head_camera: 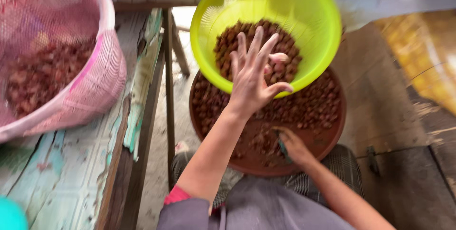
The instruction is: The person sits with a large tray of unpeeled shallots on their lap, peels the dry outer skin off each shallot by hand, drops the peeled shallots into a yellow colander, and tosses discarded skins and debris into a pink basket beside them.
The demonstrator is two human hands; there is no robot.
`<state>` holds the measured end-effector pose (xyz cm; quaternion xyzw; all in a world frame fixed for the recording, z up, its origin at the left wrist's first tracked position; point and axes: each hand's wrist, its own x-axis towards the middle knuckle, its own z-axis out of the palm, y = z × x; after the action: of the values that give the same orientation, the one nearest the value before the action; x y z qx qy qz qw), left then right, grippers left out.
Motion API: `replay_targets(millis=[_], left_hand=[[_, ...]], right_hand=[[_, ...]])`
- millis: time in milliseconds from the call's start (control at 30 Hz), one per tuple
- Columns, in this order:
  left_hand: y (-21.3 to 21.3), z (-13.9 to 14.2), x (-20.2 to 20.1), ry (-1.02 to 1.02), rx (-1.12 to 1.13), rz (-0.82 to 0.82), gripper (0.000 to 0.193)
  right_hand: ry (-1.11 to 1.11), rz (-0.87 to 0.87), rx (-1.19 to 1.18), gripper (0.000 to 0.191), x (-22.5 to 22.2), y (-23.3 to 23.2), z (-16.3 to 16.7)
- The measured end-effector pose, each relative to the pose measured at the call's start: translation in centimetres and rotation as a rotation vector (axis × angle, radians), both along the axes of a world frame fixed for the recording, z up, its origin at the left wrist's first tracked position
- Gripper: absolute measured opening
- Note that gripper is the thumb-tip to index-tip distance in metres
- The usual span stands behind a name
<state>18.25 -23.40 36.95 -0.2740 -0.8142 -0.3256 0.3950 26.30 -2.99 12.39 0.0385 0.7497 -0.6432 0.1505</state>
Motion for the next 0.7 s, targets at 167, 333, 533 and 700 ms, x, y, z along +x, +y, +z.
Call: replay_targets(millis=[167,333,533,700], left_hand=[[-1.8,-7.6,5.6,0.122,0.270,-0.069,0.052],[-4.5,-20.2,7.6,-0.537,-0.246,0.161,0.051],[-5.4,-27.5,7.0,-0.785,-0.617,0.232,0.019],[-5.5,-27.4,6.9,-0.756,-0.635,0.306,0.033]], right_hand=[[-0.210,-0.057,-0.007,0.057,1.2,1.0,-0.6],[-0.037,-0.010,0.113,0.065,0.0,2.3,-1.0],[-0.106,0.047,0.098,0.062,0.7,1.5,-1.5],[-0.104,0.037,0.102,0.063,1.6,2.4,-1.8]])
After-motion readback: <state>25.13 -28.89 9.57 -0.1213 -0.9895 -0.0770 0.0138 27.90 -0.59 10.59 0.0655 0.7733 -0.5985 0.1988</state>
